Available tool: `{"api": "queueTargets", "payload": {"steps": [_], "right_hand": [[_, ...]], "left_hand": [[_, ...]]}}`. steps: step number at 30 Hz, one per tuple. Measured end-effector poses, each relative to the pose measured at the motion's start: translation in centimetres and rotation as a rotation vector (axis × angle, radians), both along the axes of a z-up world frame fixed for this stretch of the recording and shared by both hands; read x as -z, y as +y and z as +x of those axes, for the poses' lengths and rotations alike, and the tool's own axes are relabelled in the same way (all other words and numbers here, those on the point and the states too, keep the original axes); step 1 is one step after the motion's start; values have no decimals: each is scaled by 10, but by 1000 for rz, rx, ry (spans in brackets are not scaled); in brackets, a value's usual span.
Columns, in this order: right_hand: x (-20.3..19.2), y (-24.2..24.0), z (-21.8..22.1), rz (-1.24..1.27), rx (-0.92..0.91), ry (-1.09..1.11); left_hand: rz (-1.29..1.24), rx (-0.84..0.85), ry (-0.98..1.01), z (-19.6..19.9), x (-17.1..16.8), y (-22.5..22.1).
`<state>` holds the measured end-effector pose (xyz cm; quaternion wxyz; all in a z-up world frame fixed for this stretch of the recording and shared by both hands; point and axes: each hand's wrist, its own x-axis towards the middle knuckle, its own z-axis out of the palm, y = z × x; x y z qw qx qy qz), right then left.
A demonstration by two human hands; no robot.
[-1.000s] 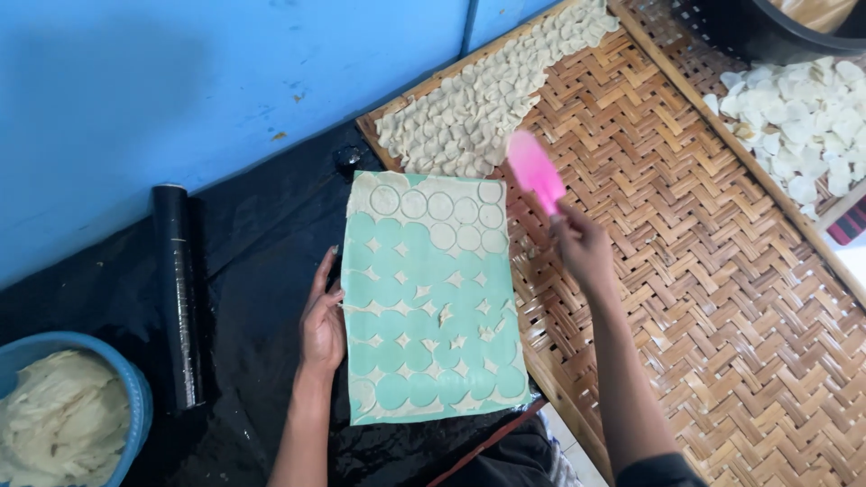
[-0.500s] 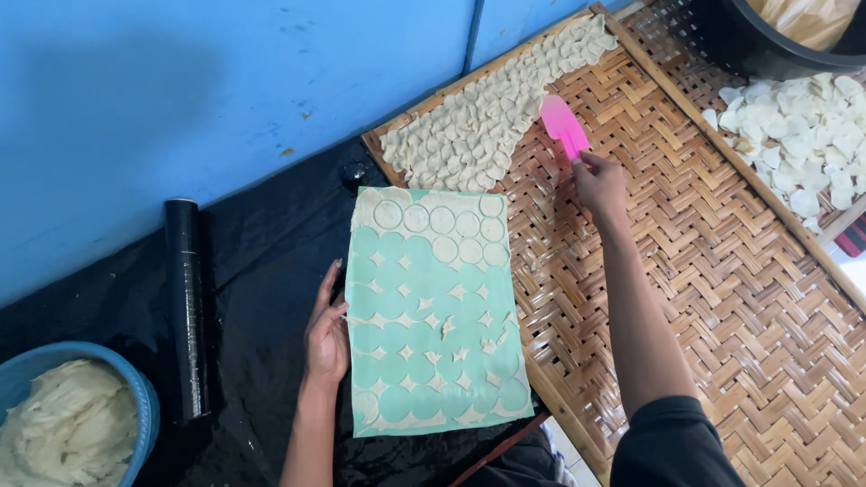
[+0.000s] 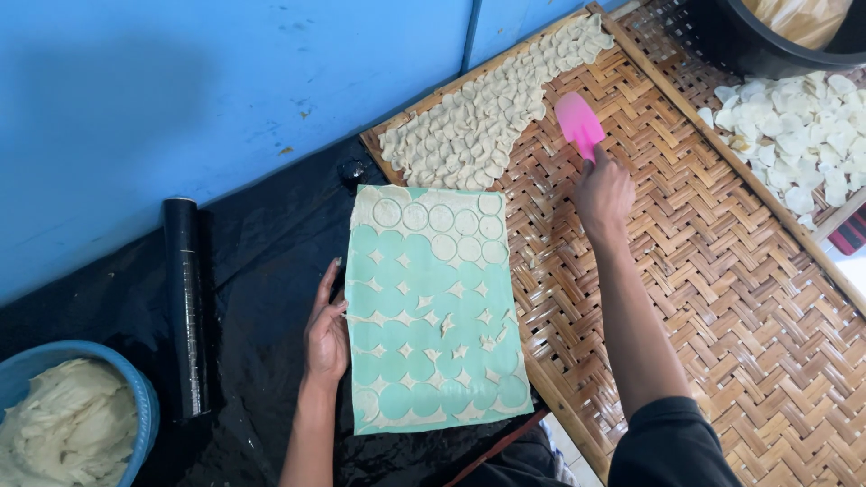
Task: The person is using a scraper and a rolling pin to process and flatten dough on a work surface.
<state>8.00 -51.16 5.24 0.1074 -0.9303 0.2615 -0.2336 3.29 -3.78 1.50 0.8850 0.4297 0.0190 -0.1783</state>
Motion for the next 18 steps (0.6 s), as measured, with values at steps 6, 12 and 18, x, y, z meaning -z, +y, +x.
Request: {"api": "queueTargets", "payload": {"steps": [6,12,18], "right_hand": [[-31,52,-42,197,-173,-33],[-30,156,-106,452,-486,-116],[-40,192,-124,382,-382,-34]], "left_hand": [[3,-14,-12,0,6,2],[-67,8,-36,4,9,2],[-14,8,-5,0,4,3]]}}
